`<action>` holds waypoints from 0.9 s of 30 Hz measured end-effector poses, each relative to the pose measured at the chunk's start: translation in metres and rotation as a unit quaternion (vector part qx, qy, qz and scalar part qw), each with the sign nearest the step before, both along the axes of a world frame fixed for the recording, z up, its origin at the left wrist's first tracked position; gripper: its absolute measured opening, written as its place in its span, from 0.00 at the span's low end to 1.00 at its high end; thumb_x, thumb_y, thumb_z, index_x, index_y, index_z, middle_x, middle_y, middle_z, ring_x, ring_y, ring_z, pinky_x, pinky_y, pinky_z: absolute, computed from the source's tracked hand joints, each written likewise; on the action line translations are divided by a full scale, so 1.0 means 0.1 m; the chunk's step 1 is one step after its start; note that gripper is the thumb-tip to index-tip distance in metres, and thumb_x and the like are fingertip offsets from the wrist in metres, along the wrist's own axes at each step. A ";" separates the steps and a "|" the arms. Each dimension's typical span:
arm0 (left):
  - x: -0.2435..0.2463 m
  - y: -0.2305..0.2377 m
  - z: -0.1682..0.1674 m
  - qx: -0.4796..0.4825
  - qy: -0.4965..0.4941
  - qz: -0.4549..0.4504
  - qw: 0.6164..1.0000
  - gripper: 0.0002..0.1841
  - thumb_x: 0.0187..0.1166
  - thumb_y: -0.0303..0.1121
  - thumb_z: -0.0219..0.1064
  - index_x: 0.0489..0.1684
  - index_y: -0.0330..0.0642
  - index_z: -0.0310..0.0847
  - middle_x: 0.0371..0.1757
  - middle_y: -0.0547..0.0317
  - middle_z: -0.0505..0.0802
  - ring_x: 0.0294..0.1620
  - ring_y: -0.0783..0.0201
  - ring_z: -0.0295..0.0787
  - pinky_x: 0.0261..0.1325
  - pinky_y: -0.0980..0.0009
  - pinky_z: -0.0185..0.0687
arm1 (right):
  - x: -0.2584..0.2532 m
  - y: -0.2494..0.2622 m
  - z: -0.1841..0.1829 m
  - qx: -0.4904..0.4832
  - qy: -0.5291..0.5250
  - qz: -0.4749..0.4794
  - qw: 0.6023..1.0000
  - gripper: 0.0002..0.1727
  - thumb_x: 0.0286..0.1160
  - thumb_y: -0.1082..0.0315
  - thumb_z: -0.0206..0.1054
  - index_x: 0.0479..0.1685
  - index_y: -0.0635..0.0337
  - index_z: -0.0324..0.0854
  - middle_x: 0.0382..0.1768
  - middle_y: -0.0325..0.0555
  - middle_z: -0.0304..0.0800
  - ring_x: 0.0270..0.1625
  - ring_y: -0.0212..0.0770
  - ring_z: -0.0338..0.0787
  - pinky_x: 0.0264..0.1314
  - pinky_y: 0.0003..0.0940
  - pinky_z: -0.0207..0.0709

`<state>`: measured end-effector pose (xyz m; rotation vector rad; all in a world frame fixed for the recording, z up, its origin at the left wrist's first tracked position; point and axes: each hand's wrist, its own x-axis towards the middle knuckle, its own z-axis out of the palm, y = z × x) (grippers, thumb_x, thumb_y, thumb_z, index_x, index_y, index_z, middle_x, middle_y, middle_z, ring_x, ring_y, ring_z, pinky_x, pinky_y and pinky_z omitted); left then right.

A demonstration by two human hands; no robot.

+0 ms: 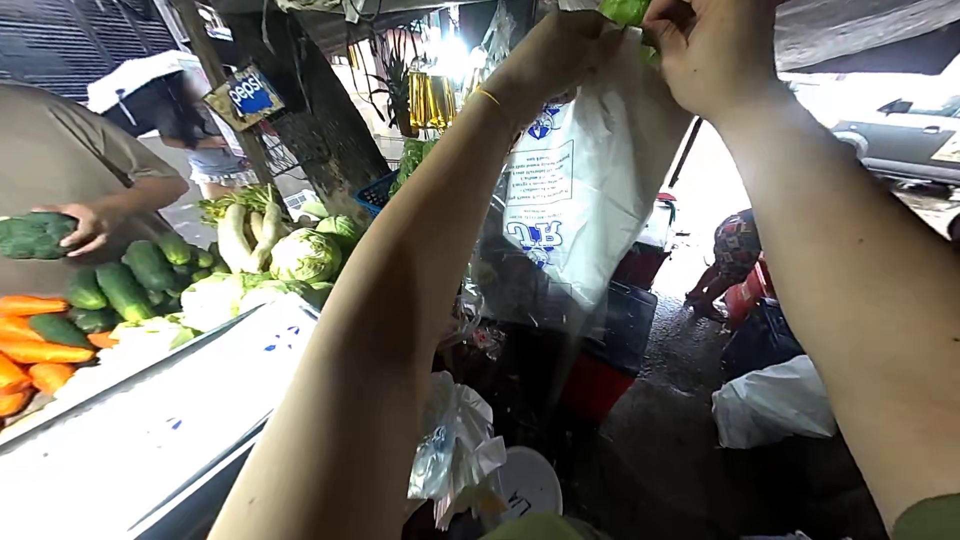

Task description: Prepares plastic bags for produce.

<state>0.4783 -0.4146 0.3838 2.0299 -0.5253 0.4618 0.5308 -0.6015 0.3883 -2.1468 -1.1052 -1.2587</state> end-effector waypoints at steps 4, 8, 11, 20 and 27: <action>0.04 0.03 0.05 0.010 -0.036 0.001 0.999 0.06 0.88 0.32 0.62 0.49 0.41 0.82 0.30 0.66 0.82 0.17 0.79 0.69 0.18 0.84 0.63 | 0.11 0.08 -0.10 0.101 0.010 0.031 0.994 0.12 0.78 0.64 0.65 0.45 0.62 0.90 0.44 0.49 0.92 0.47 0.36 0.90 0.59 0.34 0.81; 0.05 0.01 0.10 0.030 -0.085 0.020 0.996 0.07 0.88 0.32 0.62 0.48 0.39 0.83 0.34 0.65 0.85 0.26 0.79 0.77 0.25 0.82 0.69 | 0.04 0.15 -0.13 0.165 0.074 0.018 0.983 0.13 0.78 0.62 0.65 0.50 0.58 0.90 0.45 0.42 0.93 0.45 0.28 0.89 0.57 0.28 0.80; 0.04 -0.01 0.11 -0.014 -0.068 0.000 0.998 0.09 0.88 0.31 0.61 0.35 0.41 0.77 0.25 0.66 0.79 0.18 0.77 0.70 0.19 0.83 0.64 | 0.11 0.17 -0.14 0.205 0.110 0.061 0.971 0.10 0.78 0.62 0.67 0.47 0.55 0.90 0.41 0.35 0.95 0.42 0.22 0.90 0.54 0.24 0.81; 0.16 -0.04 0.09 -0.118 0.029 -0.057 0.991 0.10 0.88 0.29 0.60 0.31 0.44 0.75 0.18 0.66 0.75 0.13 0.76 0.66 0.15 0.83 0.61 | 0.25 0.07 -0.11 0.198 0.123 0.127 0.964 0.09 0.76 0.65 0.71 0.48 0.57 0.90 0.41 0.36 0.95 0.43 0.22 0.91 0.54 0.21 0.83; 0.12 -0.01 0.24 -0.036 -0.011 -0.006 0.999 0.09 0.81 0.26 0.66 0.27 0.41 0.81 0.19 0.67 0.80 0.14 0.79 0.72 0.15 0.85 0.67 | 0.19 0.07 -0.03 0.187 0.162 0.113 0.962 0.08 0.75 0.64 0.72 0.46 0.55 0.91 0.41 0.34 0.95 0.45 0.22 0.90 0.56 0.25 0.82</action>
